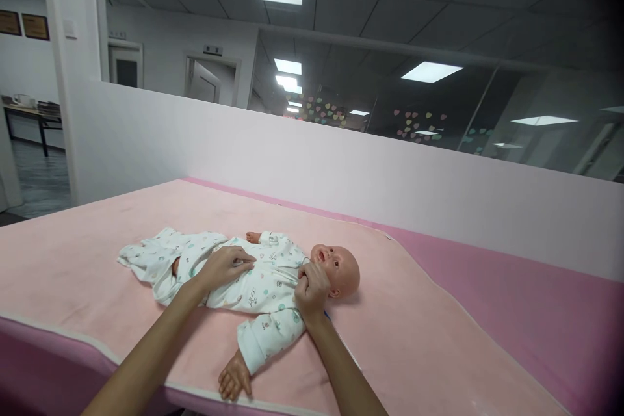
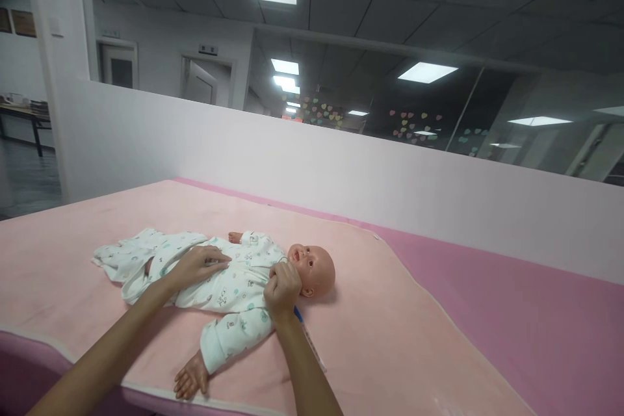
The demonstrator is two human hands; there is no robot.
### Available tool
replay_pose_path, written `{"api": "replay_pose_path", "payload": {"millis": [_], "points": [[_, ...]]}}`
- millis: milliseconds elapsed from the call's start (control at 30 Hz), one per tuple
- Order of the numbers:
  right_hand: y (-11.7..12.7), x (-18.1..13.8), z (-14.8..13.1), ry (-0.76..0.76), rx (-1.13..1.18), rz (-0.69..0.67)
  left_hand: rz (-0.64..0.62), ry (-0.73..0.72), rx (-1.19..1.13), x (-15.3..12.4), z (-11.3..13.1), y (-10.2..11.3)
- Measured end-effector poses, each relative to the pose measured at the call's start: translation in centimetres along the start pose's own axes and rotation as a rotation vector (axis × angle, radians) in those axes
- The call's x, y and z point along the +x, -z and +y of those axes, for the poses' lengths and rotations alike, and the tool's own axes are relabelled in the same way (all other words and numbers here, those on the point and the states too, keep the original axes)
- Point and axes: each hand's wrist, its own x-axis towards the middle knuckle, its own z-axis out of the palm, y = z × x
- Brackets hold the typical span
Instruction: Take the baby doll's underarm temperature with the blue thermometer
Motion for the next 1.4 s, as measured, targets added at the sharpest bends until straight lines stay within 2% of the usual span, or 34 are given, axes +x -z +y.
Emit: {"api": "replay_pose_path", "payload": {"millis": [167,300,533,733,967,1400], "points": [[-0.1,-0.1,0.0,-0.008,0.005,-0.002,-0.041,-0.015,0.009,-0.1,-0.1,0.1],[-0.1,-0.1,0.1,-0.007,0.009,0.002,-0.006,-0.085,0.062,-0.2,-0.1,-0.1],[-0.2,-0.1,0.3,0.013,0.004,0.006,0.081,-0.202,0.34,-0.5,-0.3,-0.9],[-0.2,-0.2,0.3,0.002,0.005,-0.004,0.092,-0.215,0.519,-0.5,0.1,-1.1],[-0.1,-0.1,0.2,0.0,0.013,0.0,0.106,-0.223,0.467,-0.6,0.1,-1.1],[-0.2,-0.2,0.3,-0.003,0.018,0.004,0.117,-0.148,0.29,-1.0,0.8,-0.6]]}}
